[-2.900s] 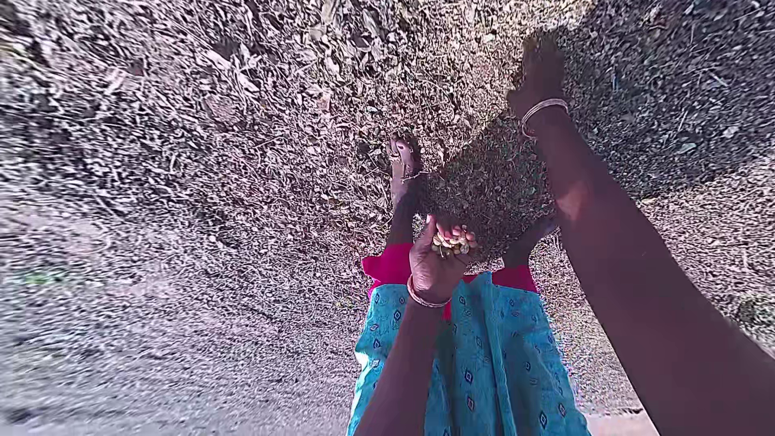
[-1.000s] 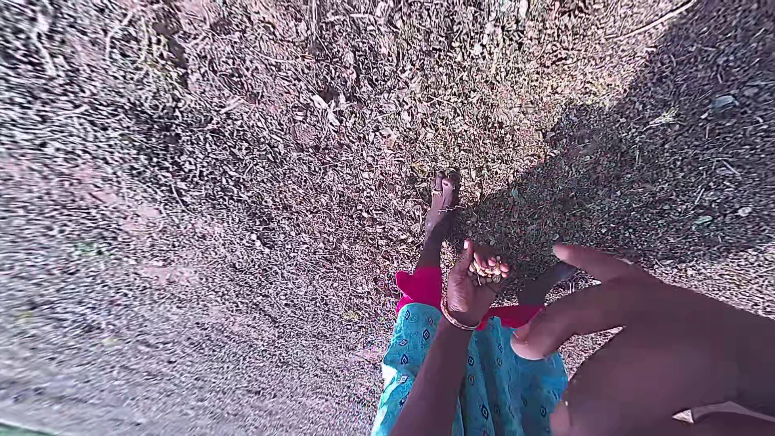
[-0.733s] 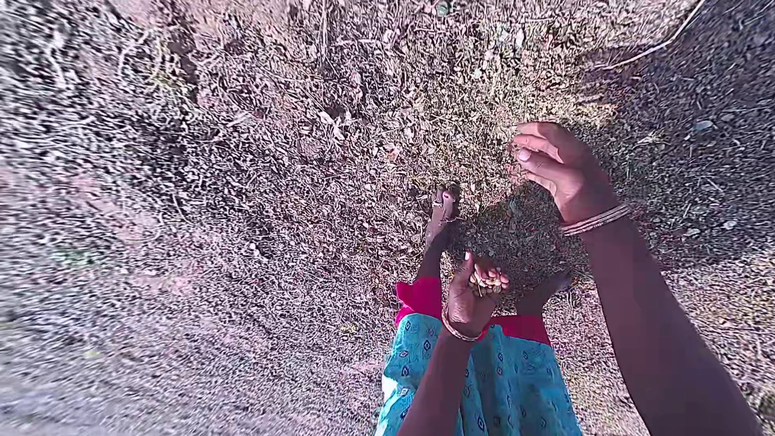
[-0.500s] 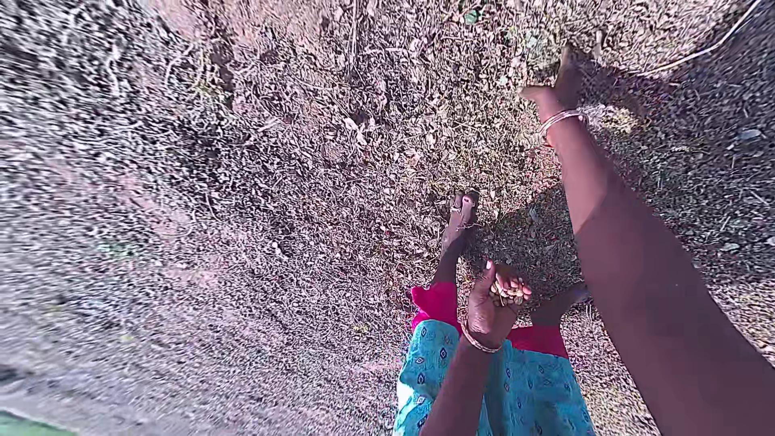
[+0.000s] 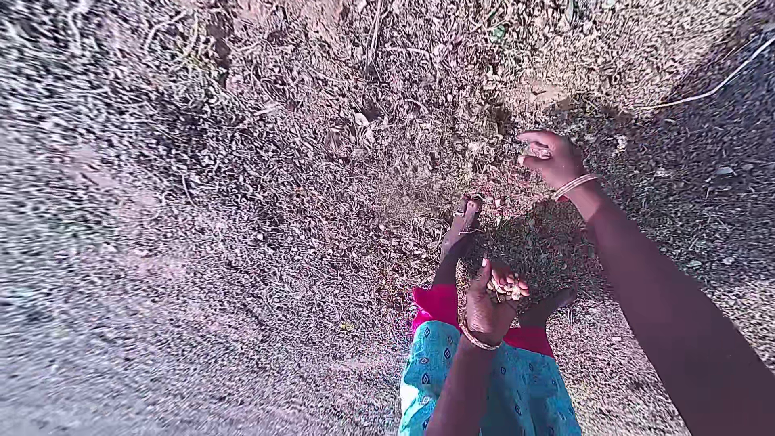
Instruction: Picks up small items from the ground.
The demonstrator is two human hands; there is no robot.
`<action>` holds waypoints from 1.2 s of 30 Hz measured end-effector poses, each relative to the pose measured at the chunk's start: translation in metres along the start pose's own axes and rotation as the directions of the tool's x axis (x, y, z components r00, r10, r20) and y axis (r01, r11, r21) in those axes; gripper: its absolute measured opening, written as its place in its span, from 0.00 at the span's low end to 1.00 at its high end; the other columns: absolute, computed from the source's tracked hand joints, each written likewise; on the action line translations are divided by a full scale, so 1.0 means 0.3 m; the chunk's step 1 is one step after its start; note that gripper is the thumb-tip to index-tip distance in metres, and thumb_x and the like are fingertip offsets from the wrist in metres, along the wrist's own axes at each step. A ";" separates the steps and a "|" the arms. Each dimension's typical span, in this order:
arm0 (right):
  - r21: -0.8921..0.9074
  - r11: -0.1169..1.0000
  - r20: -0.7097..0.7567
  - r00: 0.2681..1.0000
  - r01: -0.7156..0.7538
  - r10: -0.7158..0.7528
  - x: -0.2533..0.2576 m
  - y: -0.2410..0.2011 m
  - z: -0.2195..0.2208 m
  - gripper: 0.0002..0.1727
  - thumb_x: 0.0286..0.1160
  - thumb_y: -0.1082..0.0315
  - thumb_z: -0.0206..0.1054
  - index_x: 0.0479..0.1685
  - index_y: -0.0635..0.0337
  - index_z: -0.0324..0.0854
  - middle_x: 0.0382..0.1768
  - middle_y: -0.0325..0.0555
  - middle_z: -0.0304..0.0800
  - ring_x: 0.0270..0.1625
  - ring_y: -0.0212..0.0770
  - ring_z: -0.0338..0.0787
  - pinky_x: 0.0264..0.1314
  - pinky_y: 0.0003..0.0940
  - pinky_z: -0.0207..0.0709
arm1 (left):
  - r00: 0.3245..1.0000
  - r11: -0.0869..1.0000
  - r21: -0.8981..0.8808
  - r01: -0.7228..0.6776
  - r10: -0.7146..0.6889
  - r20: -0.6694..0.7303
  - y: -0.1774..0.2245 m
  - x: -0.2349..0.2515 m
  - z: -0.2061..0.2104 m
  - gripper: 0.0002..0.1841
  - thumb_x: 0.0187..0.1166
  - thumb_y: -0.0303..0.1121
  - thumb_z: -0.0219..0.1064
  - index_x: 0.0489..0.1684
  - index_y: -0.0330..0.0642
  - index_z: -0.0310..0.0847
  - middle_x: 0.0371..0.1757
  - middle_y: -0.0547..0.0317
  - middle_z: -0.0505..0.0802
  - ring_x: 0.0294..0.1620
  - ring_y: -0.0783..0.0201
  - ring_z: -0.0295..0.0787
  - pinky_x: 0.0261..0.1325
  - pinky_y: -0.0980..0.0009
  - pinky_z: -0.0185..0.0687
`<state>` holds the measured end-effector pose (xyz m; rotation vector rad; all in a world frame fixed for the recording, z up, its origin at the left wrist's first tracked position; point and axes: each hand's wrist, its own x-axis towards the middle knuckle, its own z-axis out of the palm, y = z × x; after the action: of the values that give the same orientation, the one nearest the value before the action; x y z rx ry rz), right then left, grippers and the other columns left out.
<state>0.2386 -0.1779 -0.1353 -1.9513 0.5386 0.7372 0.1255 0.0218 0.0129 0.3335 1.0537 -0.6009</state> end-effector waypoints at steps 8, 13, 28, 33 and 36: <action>0.048 0.983 -0.348 0.919 -0.177 0.182 0.477 -0.134 -0.059 0.52 0.57 0.63 0.80 0.87 0.71 0.60 0.87 0.66 0.63 0.91 0.55 0.60 0.94 0.54 0.48 | 1.000 0.999 -0.027 0.019 -0.019 0.023 0.006 0.000 -0.030 0.30 0.90 0.42 0.43 0.13 0.49 0.82 0.23 0.64 0.90 0.32 0.65 0.93 0.43 0.69 0.91; 0.317 0.930 -0.002 0.980 0.189 -0.198 0.349 -0.309 0.070 0.37 0.64 0.78 0.68 0.83 0.61 0.71 0.83 0.51 0.73 0.77 0.37 0.82 0.72 0.31 0.80 | 0.999 0.998 -0.061 0.009 -0.007 0.032 0.018 0.004 -0.018 0.30 0.91 0.42 0.40 0.13 0.49 0.82 0.23 0.63 0.91 0.32 0.64 0.94 0.42 0.69 0.90; -0.545 0.818 0.324 0.946 0.182 0.005 0.112 -0.041 0.323 0.14 0.74 0.77 0.67 0.56 0.64 0.89 0.63 0.70 0.86 0.65 0.76 0.85 0.60 0.79 0.74 | 0.999 0.995 -0.095 -0.029 0.025 -0.042 0.039 0.001 -0.002 0.32 0.91 0.40 0.34 0.16 0.48 0.82 0.28 0.60 0.93 0.37 0.62 0.95 0.46 0.68 0.91; -0.514 0.858 0.321 0.928 0.002 0.190 0.021 -0.027 0.171 0.12 0.78 0.69 0.71 0.52 0.68 0.90 0.55 0.73 0.89 0.64 0.74 0.86 0.65 0.76 0.72 | 0.995 0.992 -0.123 -0.040 0.028 -0.097 0.040 0.002 -0.003 0.31 0.93 0.41 0.34 0.31 0.44 0.87 0.37 0.53 0.96 0.42 0.57 0.96 0.49 0.64 0.92; -0.319 0.946 0.011 0.998 -0.053 0.059 -0.132 -0.059 0.075 0.16 0.81 0.69 0.68 0.61 0.71 0.86 0.59 0.72 0.88 0.64 0.70 0.88 0.70 0.68 0.73 | 0.991 0.989 -0.128 -0.079 0.063 -0.121 0.044 0.010 -0.016 0.30 0.93 0.41 0.34 0.34 0.42 0.86 0.37 0.51 0.95 0.41 0.57 0.96 0.48 0.64 0.91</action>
<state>0.2152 -0.1474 -0.1053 -2.2308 0.4870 0.9254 0.1312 0.0339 0.0076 0.2909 1.1835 -0.4491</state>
